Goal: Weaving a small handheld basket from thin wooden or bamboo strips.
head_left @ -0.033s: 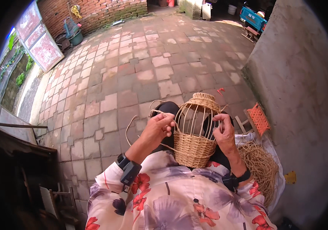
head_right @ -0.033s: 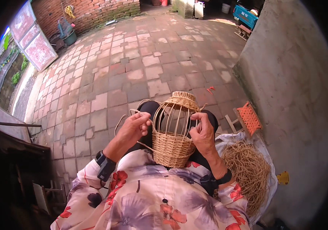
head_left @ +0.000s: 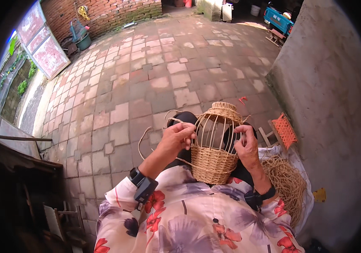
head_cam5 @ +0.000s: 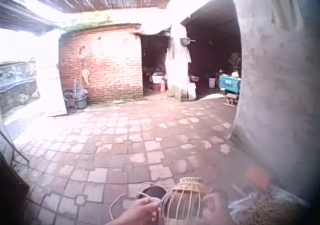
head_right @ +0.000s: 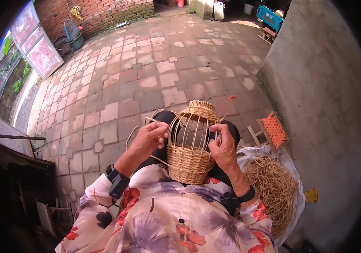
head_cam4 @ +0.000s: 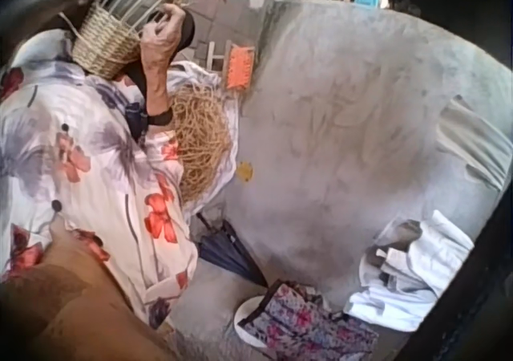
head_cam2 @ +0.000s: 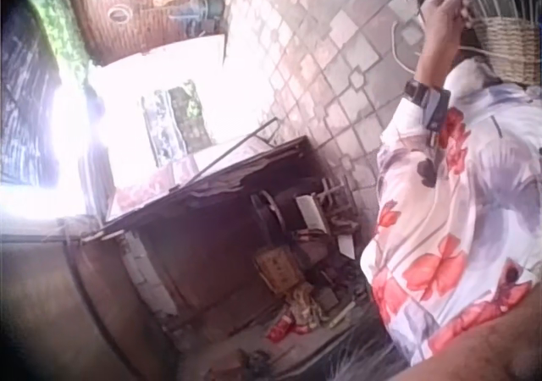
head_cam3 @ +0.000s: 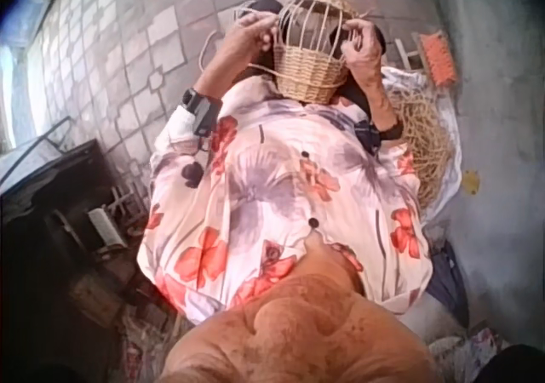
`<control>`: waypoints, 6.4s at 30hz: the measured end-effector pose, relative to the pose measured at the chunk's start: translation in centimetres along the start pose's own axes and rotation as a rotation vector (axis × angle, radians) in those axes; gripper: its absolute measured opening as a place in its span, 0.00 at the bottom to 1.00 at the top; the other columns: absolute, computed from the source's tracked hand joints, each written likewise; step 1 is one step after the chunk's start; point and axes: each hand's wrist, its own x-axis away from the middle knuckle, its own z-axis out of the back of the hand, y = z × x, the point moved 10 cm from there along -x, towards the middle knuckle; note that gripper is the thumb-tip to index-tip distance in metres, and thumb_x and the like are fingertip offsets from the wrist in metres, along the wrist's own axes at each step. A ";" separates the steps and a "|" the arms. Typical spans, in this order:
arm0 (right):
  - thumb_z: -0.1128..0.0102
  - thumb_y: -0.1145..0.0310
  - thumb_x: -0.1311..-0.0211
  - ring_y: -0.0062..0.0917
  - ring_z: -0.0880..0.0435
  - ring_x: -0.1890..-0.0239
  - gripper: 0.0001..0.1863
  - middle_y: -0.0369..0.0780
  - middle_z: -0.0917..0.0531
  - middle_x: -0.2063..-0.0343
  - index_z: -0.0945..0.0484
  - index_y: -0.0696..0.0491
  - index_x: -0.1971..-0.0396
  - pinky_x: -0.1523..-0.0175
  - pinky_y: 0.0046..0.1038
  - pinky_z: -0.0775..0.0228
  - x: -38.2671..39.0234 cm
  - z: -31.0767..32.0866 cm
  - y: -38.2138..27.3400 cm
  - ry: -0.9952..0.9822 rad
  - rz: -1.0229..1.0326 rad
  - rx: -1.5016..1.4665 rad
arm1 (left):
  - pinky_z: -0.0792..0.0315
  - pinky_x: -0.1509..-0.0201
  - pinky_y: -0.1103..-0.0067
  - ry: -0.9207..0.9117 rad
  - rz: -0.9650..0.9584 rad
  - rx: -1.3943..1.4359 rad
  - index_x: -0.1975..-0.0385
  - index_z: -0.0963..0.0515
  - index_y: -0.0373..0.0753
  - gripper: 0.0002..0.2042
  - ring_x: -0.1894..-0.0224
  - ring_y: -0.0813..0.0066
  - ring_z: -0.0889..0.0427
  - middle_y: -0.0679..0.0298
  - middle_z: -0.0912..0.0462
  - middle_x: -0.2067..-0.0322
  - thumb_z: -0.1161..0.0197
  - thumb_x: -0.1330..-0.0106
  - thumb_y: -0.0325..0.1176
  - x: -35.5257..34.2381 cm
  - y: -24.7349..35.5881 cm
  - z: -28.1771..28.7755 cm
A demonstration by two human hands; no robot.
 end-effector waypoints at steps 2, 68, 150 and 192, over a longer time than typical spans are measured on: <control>0.48 0.82 0.52 0.14 0.34 0.79 0.19 0.34 0.25 0.67 0.30 0.57 0.57 0.70 0.20 0.37 -0.1 -0.1 -0.1 -0.020 0.005 0.001 | 0.31 0.75 0.86 0.006 -0.006 -0.133 0.63 0.22 0.37 0.07 0.77 0.85 0.26 0.69 0.22 0.74 0.38 0.35 0.33 -0.8 0.2 -0.4; 0.41 0.79 0.58 0.45 0.30 0.43 0.23 0.48 0.30 0.47 0.32 0.53 0.56 0.40 0.38 0.35 -1.5 -0.1 -1.4 0.083 0.174 0.277 | 0.41 0.86 0.82 1.080 0.075 -0.048 0.73 0.29 0.45 0.07 0.86 0.82 0.34 0.69 0.30 0.82 0.37 0.44 0.35 10.0 -2.9 42.6; 0.44 0.79 0.59 0.41 0.27 0.48 0.28 0.45 0.28 0.51 0.32 0.53 0.51 0.44 0.36 0.33 -1.8 -1.3 -3.1 0.041 0.045 0.351 | 0.31 0.77 0.86 0.744 -0.187 -0.784 0.61 0.20 0.35 0.18 0.77 0.83 0.25 0.66 0.23 0.78 0.38 0.37 0.47 8.3 4.5 22.7; 0.46 0.83 0.57 0.24 0.22 0.65 0.27 0.45 0.30 0.46 0.33 0.56 0.51 0.56 0.25 0.27 -0.4 -0.4 0.2 -0.027 0.093 0.100 | 0.42 0.85 0.88 0.464 -0.323 0.428 0.46 0.34 0.46 0.21 0.83 0.88 0.33 0.73 0.28 0.77 0.37 0.37 0.32 9.8 4.3 36.8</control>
